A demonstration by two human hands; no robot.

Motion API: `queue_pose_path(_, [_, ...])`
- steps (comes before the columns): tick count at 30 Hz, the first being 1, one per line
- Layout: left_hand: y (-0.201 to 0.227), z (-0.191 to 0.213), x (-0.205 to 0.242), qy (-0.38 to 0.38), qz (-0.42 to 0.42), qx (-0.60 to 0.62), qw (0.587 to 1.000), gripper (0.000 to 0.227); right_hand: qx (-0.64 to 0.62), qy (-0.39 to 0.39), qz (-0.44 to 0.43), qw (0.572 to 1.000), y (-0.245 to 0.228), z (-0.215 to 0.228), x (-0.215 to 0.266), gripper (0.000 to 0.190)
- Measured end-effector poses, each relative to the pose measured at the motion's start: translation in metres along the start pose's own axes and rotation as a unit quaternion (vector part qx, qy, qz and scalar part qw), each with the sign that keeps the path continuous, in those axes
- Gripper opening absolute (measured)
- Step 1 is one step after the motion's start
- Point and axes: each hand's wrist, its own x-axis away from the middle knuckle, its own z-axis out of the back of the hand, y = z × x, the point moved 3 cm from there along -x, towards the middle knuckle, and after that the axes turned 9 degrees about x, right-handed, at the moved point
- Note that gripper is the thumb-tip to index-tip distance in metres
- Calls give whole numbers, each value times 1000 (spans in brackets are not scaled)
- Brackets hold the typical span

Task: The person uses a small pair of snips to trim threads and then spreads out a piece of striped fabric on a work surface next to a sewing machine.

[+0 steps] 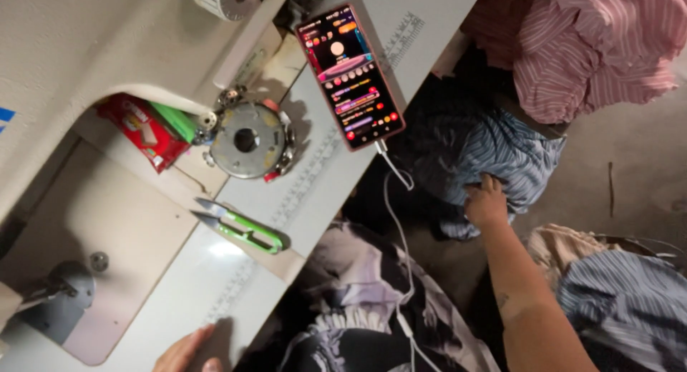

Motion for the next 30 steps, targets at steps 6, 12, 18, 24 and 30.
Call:
queue_pose_path(6, [57, -6, -19, 72, -21, 64, 995, 38, -28, 34, -69, 997, 5, 2, -14, 65])
queue_pose_path(12, [191, -12, -70, 8, -100, 257, 961, 27, -285, 115, -283, 908, 61, 39, -3, 22])
queue_pose_path(18, [235, -17, -86, -139, -256, 327, 899, 24, -493, 274, -278, 777, 90, 119, -10, 11])
queue_pose_path(24, [263, -15, -73, -194, -282, 346, 873, 59, -433, -59, 187, 880, -110, 374, 92, 36])
queue_pose_path(30, [248, 48, -42, -282, -180, 308, 890, 54, -289, -118, 540, 782, -256, 529, 195, 14])
